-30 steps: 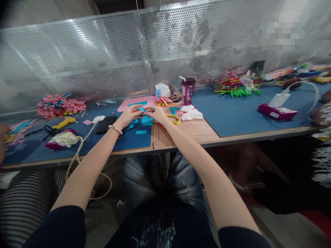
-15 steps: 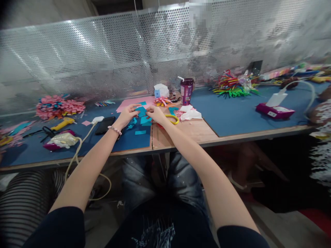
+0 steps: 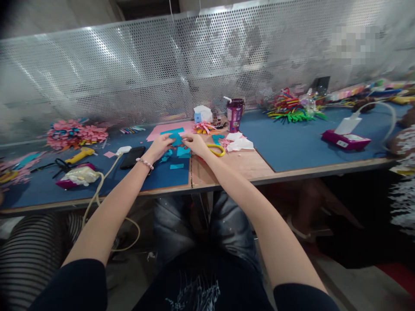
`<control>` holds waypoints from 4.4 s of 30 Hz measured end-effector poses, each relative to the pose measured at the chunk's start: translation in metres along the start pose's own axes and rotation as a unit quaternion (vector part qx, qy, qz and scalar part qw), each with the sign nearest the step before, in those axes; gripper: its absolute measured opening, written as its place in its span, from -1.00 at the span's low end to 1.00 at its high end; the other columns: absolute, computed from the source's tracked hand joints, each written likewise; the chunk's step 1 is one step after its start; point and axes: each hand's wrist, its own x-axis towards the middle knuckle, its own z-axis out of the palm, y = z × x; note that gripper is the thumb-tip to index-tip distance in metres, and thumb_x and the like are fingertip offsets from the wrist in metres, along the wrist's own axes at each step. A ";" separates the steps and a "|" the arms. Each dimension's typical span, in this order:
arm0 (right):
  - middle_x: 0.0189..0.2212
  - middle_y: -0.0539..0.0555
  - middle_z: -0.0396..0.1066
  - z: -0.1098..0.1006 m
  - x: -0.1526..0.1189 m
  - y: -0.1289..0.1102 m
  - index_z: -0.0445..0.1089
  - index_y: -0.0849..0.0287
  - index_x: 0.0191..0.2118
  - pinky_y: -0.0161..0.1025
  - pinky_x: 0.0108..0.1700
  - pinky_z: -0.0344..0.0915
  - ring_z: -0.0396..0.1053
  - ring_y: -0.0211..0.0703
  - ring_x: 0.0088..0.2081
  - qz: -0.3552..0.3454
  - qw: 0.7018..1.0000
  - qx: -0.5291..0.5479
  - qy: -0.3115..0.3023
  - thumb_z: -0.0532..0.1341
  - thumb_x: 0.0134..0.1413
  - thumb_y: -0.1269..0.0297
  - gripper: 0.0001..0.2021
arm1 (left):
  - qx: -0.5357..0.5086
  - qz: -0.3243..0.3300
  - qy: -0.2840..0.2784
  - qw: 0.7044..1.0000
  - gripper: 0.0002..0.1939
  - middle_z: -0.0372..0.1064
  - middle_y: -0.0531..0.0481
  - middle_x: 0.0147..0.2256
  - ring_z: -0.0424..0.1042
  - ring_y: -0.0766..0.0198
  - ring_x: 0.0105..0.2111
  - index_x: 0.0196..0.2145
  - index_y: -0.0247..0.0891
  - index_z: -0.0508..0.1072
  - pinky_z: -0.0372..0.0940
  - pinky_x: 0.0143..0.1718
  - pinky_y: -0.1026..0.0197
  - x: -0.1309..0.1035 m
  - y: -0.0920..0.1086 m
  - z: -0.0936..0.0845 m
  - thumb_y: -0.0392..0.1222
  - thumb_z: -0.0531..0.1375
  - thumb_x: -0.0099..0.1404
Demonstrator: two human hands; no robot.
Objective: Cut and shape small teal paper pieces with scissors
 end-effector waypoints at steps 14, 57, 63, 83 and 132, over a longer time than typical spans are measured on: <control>-0.22 0.10 0.48 0.002 0.002 0.007 0.38 0.14 0.06 -0.24 -0.12 0.26 0.39 -0.11 -0.21 -0.120 0.954 -0.273 0.000 0.07 0.15 0.34 -0.63 | -0.073 -0.001 -0.011 0.997 -0.67 0.47 -0.12 -0.27 0.50 0.25 -0.40 -0.11 -0.34 0.41 0.40 -0.36 0.21 0.002 -0.004 -0.003 -0.29 0.23 0.12; -0.50 0.01 0.42 0.002 0.009 0.013 0.43 0.27 -0.39 -0.38 -0.43 0.24 0.29 -0.33 -0.50 0.005 0.998 0.041 0.049 0.18 -0.03 0.25 -0.82 | 0.077 0.068 -0.033 0.994 -0.79 0.33 0.04 -0.44 0.46 0.29 -0.40 -0.32 -0.24 0.22 0.21 -0.46 0.30 0.001 -0.005 0.006 -0.25 0.23 0.17; -0.52 -0.01 0.40 0.001 0.009 0.013 0.42 0.26 -0.42 -0.40 -0.43 0.23 0.28 -0.35 -0.52 0.012 0.997 0.054 0.057 0.18 -0.05 0.27 -0.84 | 0.082 0.085 -0.046 0.992 -0.80 0.30 0.07 -0.47 0.46 0.28 -0.42 -0.33 -0.24 0.23 0.23 -0.44 0.28 0.000 -0.004 0.007 -0.25 0.23 0.17; -0.60 -0.04 0.34 0.000 0.006 0.003 0.35 0.24 -0.49 -0.42 -0.51 0.19 0.24 -0.37 -0.57 0.058 0.991 0.092 0.073 0.16 -0.09 0.36 -0.92 | 0.094 0.093 -0.048 0.990 -0.75 0.32 0.07 -0.47 0.48 0.25 -0.40 -0.26 -0.24 0.29 0.25 -0.44 0.29 -0.001 -0.002 0.009 -0.24 0.26 0.11; -0.69 -0.07 0.24 0.003 -0.002 -0.010 0.30 0.24 -0.52 -0.47 -0.74 0.06 0.20 -0.40 -0.71 0.104 0.992 0.061 0.029 0.15 0.04 0.29 -0.82 | 0.003 0.081 -0.020 0.997 -0.58 0.35 0.07 -0.41 0.46 0.31 -0.38 -0.11 -0.21 0.22 0.40 -0.30 0.19 0.000 -0.006 0.008 -0.36 0.25 0.09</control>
